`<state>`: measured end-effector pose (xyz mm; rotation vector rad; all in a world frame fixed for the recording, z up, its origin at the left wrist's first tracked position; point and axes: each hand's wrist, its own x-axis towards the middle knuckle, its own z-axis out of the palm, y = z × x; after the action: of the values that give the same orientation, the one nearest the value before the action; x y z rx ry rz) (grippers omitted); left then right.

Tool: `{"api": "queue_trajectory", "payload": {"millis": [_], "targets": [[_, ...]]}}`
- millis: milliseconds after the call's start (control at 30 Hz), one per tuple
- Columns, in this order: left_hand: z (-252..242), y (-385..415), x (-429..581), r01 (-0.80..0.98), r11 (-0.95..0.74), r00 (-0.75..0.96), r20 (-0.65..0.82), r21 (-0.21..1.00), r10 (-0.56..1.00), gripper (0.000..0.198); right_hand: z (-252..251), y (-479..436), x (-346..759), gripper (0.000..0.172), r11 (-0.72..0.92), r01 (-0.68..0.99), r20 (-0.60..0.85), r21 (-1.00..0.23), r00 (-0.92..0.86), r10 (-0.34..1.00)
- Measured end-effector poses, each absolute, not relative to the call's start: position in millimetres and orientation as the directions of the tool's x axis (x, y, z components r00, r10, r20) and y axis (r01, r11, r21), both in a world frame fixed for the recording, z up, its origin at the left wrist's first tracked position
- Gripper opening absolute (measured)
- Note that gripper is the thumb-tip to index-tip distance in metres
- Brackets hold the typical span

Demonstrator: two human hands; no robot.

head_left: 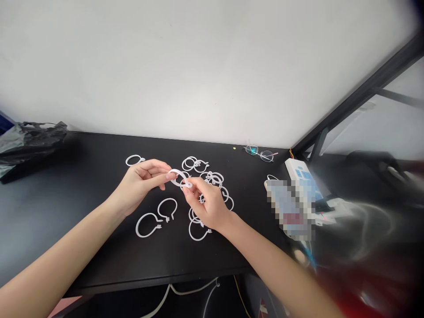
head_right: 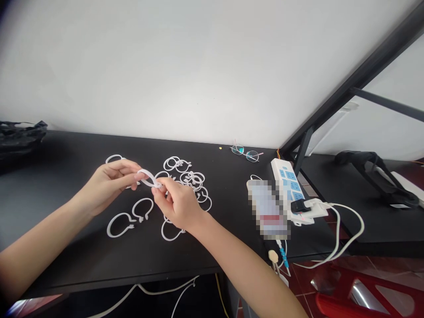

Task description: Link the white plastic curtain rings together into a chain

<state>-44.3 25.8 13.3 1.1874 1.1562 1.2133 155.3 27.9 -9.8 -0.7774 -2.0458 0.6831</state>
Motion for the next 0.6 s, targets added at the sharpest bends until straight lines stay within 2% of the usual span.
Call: {"api": "queue_trajectory", "payload": {"millis": [200,267,333,467,600], "targets": [[17.5,26.1,-49.2,-0.045,-0.011,-0.076,0.007,0.999,0.997,0.015,-10.1,27.5,155.1,0.019,0.66,0.292,0.513,-0.692,-0.443,0.735],[18.9,25.3,-50.7,0.043,-0.059,-0.12,0.064,0.997,0.991,0.014,-10.2,27.6,154.8,0.019,0.657,0.308,0.508,-0.688,-0.442,0.739],[19.5,24.0,-51.3,0.216,-0.134,-0.148,0.168,0.967,0.975,0.014,-10.7,28.0,154.6,0.018,0.66,0.317,0.51,-0.681,-0.441,0.738],[18.1,22.1,-50.5,0.566,-0.308,-0.047,0.403,0.765,0.914,0.009,-12.4,28.9,154.6,0.018,0.681,0.308,0.535,-0.664,-0.441,0.721],[12.5,25.1,-53.0,0.751,-0.402,0.086,0.526,0.523,0.846,0.017,-12.8,29.1,154.8,0.017,0.691,0.303,0.547,-0.656,-0.439,0.713]]}}
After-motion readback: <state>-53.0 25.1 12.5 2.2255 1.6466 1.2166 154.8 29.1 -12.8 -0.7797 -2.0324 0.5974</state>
